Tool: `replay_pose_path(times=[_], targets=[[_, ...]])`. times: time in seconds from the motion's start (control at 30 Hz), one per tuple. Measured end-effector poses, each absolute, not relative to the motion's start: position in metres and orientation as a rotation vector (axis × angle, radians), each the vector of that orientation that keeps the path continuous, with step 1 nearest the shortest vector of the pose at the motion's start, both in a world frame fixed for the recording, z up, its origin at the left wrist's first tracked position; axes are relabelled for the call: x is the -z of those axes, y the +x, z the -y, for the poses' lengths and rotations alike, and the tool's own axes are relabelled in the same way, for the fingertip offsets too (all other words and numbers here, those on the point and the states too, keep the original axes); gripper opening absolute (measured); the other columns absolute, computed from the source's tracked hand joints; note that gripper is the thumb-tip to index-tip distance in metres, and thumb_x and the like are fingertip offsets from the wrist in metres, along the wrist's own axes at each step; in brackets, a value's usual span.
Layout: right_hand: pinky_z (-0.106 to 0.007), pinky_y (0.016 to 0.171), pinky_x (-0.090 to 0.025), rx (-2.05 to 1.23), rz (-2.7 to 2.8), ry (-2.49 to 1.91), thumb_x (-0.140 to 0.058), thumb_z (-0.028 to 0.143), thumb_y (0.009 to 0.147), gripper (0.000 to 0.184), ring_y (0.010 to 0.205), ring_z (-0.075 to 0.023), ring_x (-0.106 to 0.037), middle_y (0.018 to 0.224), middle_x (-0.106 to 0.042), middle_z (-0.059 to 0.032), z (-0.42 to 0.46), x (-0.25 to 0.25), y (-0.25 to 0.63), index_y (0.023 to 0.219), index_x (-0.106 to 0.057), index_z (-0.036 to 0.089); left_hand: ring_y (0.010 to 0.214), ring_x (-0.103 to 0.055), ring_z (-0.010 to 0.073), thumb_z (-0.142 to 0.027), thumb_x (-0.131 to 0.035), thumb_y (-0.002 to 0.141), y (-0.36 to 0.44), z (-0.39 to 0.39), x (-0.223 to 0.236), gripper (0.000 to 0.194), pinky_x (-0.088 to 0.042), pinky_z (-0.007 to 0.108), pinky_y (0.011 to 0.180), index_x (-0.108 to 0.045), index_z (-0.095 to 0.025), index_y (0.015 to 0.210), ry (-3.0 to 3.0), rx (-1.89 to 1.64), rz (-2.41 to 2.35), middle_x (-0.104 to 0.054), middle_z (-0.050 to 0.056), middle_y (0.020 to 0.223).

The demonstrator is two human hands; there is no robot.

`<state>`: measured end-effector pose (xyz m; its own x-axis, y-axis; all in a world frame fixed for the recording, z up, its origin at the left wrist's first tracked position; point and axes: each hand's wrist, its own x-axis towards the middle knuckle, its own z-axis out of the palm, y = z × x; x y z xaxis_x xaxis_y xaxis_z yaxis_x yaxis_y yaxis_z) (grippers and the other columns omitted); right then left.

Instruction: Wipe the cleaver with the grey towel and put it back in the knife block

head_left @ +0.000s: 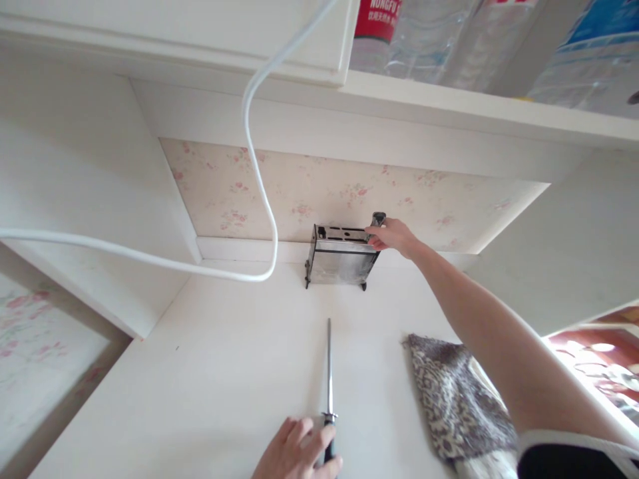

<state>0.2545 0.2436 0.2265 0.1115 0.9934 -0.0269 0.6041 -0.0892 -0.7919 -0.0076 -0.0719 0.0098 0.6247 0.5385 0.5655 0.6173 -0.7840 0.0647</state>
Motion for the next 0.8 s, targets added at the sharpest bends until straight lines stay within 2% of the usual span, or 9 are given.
replay_pose_path(times=[0.1,0.2,0.33,0.43,0.53,0.6,0.67,0.73,0.8], targets=[[-0.024,0.051,-0.054,-0.840,1.584,-1.710,-0.070,0.040,0.080,0.052,0.051,-0.0132,-0.063,0.079,-0.072,-0.0099,-0.225,-0.223,0.262,0.120,-0.054,0.011,0.100,-0.056,0.0181,-0.030,-0.063,0.086,-0.007,0.056,-0.031,0.004,-0.045,0.035,0.089,-0.066,-0.027,0.084,-2.767,0.703,0.750,-0.065,-0.003,0.115],[-0.022,0.051,-0.053,-0.893,1.547,-1.622,-0.067,0.048,0.081,0.069,0.052,-0.0125,-0.064,0.082,-0.071,-0.0075,-0.192,-0.206,0.276,0.137,-0.041,0.016,0.108,-0.055,0.0159,-0.025,-0.061,0.089,-0.005,0.042,-0.045,0.009,-0.038,0.040,0.104,-0.062,-0.024,0.079,-2.842,0.622,0.573,-0.068,-0.005,0.107],[-0.025,0.052,-0.053,-1.039,1.361,-1.489,-0.067,0.054,0.079,0.065,0.053,-0.0132,-0.062,0.079,-0.071,-0.0052,-0.136,-0.155,0.303,0.131,-0.047,0.020,0.111,-0.059,0.0139,-0.017,-0.059,0.089,-0.001,0.017,-0.075,0.012,-0.031,0.042,0.113,-0.059,-0.024,0.080,-2.894,0.622,0.395,-0.069,-0.006,0.085],[-0.025,0.052,-0.050,-1.147,1.232,-1.467,-0.066,0.056,0.078,0.057,0.052,-0.0134,-0.061,0.074,-0.070,-0.0038,-0.096,-0.101,0.321,0.120,-0.055,0.020,0.108,-0.062,0.0132,-0.014,-0.053,0.091,0.001,-0.013,-0.113,0.013,-0.034,0.038,0.113,-0.059,-0.024,0.096,-2.920,0.724,0.411,-0.072,-0.003,0.102],[-0.027,0.052,-0.049,-1.165,1.162,-1.523,-0.062,0.059,0.078,0.051,0.053,-0.0147,-0.059,0.072,-0.069,-0.0039,-0.067,-0.049,0.330,0.109,-0.060,0.018,0.107,-0.065,0.0161,-0.017,-0.052,0.092,0.006,-0.050,-0.156,0.023,-0.044,0.036,0.106,-0.056,-0.024,0.113,-2.987,1.021,0.733,-0.072,0.001,0.108],[-0.027,0.052,-0.047,-1.105,1.160,-1.567,-0.060,0.059,0.078,0.048,0.053,-0.0153,-0.058,0.068,-0.067,-0.0032,-0.056,-0.023,0.333,0.102,-0.062,0.018,0.092,-0.070,0.0172,-0.029,-0.060,0.088,0.013,-0.075,-0.185,0.019,-0.055,0.030,0.087,-0.058,-0.025,0.107,-2.863,1.409,1.204,-0.074,0.001,0.098],[-0.028,0.054,-0.046,-1.056,1.199,-1.582,-0.057,0.058,0.081,0.045,0.054,-0.0157,-0.057,0.066,-0.066,-0.0023,-0.053,-0.007,0.333,0.100,-0.063,0.018,0.088,-0.071,0.0191,-0.035,-0.064,0.085,0.022,-0.099,-0.213,0.020,-0.058,0.031,0.080,-0.058,-0.023,0.100,-2.688,1.863,1.455,-0.074,0.002,0.096],[-0.028,0.054,-0.046,-1.040,1.243,-1.582,-0.054,0.058,0.083,0.043,0.055,-0.0160,-0.057,0.066,-0.066,-0.0018,-0.054,0.001,0.333,0.099,-0.064,0.019,0.085,-0.071,0.0194,-0.035,-0.068,0.081,0.030,-0.123,-0.238,0.024,-0.058,0.032,0.079,-0.055,-0.021,0.096,-2.489,2.210,1.439,-0.072,0.003,0.091],[-0.028,0.053,-0.044,-1.038,1.278,-1.587,-0.052,0.057,0.083,0.042,0.053,-0.0165,-0.057,0.065,-0.066,-0.0015,-0.057,0.003,0.332,0.097,-0.065,0.019,0.084,-0.070,0.0183,-0.034,-0.071,0.078,0.036,-0.149,-0.258,0.028,-0.058,0.032,0.077,-0.053,-0.020,0.094,-2.307,2.402,1.309,-0.069,0.002,0.088]])
